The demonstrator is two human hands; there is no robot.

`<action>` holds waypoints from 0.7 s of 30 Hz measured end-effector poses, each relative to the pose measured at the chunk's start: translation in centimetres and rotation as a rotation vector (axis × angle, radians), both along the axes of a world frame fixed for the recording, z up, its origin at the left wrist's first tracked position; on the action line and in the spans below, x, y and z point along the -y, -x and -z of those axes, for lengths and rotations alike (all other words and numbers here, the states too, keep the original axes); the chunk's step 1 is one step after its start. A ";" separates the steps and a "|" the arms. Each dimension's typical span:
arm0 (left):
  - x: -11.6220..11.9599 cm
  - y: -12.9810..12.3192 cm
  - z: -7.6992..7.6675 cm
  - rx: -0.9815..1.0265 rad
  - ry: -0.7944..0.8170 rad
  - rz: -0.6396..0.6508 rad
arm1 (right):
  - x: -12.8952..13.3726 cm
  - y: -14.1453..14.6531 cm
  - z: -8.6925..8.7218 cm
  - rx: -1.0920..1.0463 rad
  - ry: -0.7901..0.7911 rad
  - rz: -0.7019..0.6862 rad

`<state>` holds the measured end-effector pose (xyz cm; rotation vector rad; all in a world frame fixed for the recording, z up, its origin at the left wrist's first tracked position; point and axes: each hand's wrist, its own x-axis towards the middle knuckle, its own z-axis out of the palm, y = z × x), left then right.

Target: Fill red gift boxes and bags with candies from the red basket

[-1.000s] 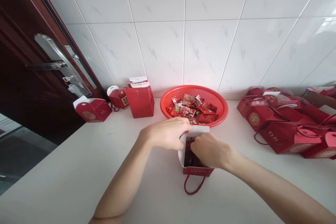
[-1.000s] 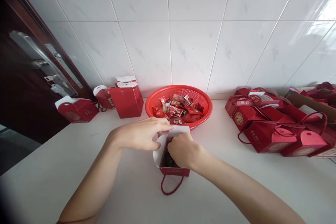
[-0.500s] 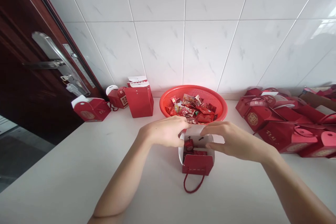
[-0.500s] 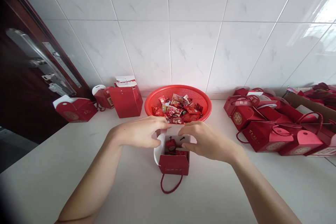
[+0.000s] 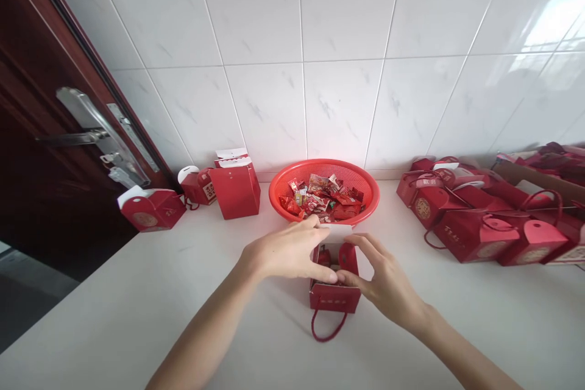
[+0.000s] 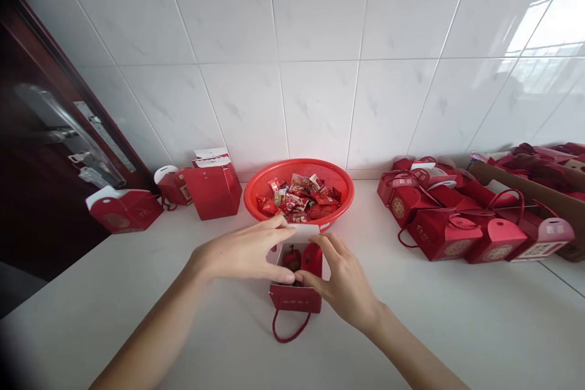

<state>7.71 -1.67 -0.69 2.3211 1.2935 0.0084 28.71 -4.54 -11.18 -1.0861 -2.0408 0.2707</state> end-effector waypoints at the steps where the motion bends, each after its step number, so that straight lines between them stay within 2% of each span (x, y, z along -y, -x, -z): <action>1: 0.2 0.2 0.2 0.010 -0.015 0.004 | 0.2 -0.2 0.1 -0.021 0.012 -0.012; 4: 0.6 1.1 1.1 0.080 -0.061 0.028 | 0.6 -0.6 0.6 -0.061 0.030 -0.053; 8: 1.1 2.1 3.2 0.218 -0.121 0.008 | 0.8 -0.7 1.2 -0.093 0.012 -0.062; 13: 1.5 2.2 5.4 0.363 -0.204 0.007 | 0.8 -0.8 0.9 -0.096 -0.016 -0.050; 18: 1.0 2.4 6.3 0.515 -0.206 0.036 | 0.5 -1.6 0.7 -0.191 -0.018 0.000; 21: 0.7 2.6 6.5 0.572 -0.181 0.053 | 0.2 -2.0 0.8 -0.227 0.057 0.051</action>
